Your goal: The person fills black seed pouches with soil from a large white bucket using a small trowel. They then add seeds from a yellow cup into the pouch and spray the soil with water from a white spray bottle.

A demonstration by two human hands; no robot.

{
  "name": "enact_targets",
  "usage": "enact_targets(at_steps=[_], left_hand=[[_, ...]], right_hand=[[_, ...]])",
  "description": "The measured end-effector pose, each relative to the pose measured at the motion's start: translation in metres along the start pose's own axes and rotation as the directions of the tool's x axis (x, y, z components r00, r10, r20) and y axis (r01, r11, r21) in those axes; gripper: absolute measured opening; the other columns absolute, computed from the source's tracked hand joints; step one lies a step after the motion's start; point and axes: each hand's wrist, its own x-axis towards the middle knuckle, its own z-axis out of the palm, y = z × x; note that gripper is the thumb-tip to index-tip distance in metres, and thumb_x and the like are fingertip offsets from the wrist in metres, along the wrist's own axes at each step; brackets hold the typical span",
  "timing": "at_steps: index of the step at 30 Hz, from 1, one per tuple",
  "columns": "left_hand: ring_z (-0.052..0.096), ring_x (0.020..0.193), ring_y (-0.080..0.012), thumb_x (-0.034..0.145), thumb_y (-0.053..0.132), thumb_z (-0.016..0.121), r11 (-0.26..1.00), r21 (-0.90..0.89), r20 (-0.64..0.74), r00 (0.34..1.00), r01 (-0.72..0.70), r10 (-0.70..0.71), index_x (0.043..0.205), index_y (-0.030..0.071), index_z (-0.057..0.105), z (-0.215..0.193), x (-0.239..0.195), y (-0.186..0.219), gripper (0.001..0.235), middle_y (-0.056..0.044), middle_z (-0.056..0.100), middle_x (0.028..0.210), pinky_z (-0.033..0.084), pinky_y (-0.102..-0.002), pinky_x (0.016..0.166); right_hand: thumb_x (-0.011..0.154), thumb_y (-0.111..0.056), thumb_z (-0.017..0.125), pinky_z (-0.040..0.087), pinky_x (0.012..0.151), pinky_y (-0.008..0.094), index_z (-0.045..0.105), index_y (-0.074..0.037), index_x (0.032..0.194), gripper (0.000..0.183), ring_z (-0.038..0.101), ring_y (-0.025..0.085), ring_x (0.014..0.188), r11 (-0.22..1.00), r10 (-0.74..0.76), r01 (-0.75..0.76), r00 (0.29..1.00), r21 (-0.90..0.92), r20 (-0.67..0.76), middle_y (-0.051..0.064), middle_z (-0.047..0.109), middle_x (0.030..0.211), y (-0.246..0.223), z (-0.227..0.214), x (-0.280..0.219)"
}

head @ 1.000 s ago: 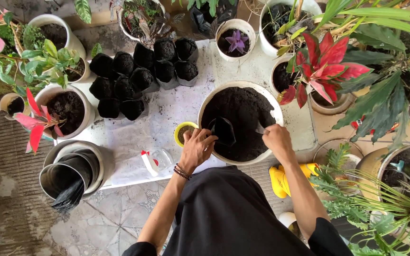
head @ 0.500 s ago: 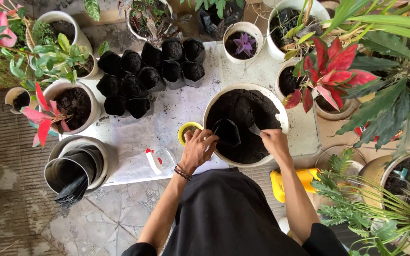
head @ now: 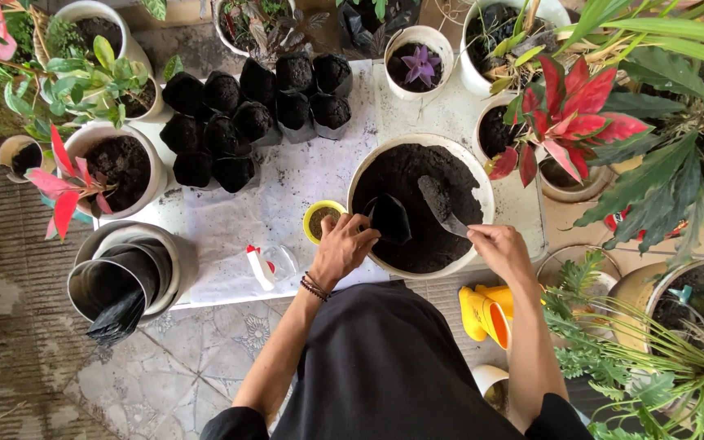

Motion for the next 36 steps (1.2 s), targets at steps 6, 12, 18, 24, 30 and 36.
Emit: enact_targets(at_steps=[6,12,18,24,30,36], left_hand=[[0.051,0.089,-0.0176,0.099,0.038,0.060,1.000,-0.005,-0.024,1.000,0.005,-0.005,0.094,0.028,0.066,0.003,0.001,-0.003,0.013,0.005,0.054,0.101,0.026,-0.039,0.087],[0.048,0.087,-0.0180,0.103,0.039,0.055,1.000,-0.015,-0.066,0.998,-0.004,0.003,0.093,0.027,0.063,0.001,0.001,-0.002,0.018,0.004,0.052,0.100,0.026,-0.039,0.085],[0.049,0.088,-0.0172,0.100,0.039,0.060,1.000,-0.012,-0.058,0.998,-0.014,0.013,0.092,0.028,0.063,0.001,-0.005,-0.003,0.013,0.006,0.052,0.101,0.026,-0.038,0.083],[0.050,0.088,-0.0173,0.099,0.038,0.060,0.999,-0.042,-0.061,0.998,0.009,-0.012,0.091,0.028,0.064,0.008,-0.009,-0.008,0.014,0.005,0.052,0.100,0.026,-0.039,0.083],[0.049,0.088,-0.0193,0.093,0.041,0.066,1.000,-0.019,-0.092,0.996,0.021,-0.022,0.087,0.026,0.063,-0.007,0.000,0.002,0.016,0.004,0.050,0.099,0.026,-0.041,0.083],[0.056,0.074,-0.0222,0.074,0.036,0.074,0.964,0.109,-0.069,0.969,0.242,-0.236,0.099,0.020,0.055,0.015,0.030,0.019,0.035,0.000,0.052,0.080,0.032,-0.039,0.077]], right_hand=[[0.091,-0.018,0.059,0.052,0.070,0.040,0.078,-0.005,0.122,0.038,0.061,0.023,0.068,0.990,0.011,0.006,0.992,-0.140,0.125,0.017,0.070,0.066,-0.039,-0.030,-0.029],[0.093,-0.019,0.058,0.047,0.062,0.039,0.086,-0.006,0.088,0.032,0.054,0.024,0.055,0.945,-0.024,0.127,0.945,-0.300,0.325,0.013,0.062,0.053,-0.078,-0.022,-0.017],[0.082,-0.017,0.056,0.033,0.046,0.035,0.053,-0.014,0.044,0.038,0.031,0.016,0.037,0.892,-0.062,0.249,0.894,-0.378,0.443,0.000,0.037,0.038,-0.030,0.043,0.062],[0.087,-0.017,0.056,0.029,0.041,0.030,0.045,-0.017,0.044,0.044,0.022,0.011,0.033,0.797,-0.050,0.291,0.905,-0.529,0.423,-0.004,0.031,0.035,-0.053,0.067,0.093],[0.089,-0.017,0.055,0.034,0.038,0.028,0.041,-0.011,0.046,0.045,0.029,0.012,0.031,0.736,-0.032,0.304,0.908,-0.604,0.418,-0.001,0.040,0.036,-0.064,0.086,0.097],[0.091,-0.016,0.056,0.033,0.033,0.025,0.039,-0.013,0.043,0.051,0.024,0.008,0.028,0.754,-0.087,0.341,0.899,-0.561,0.429,-0.003,0.036,0.034,-0.098,0.080,0.061]])
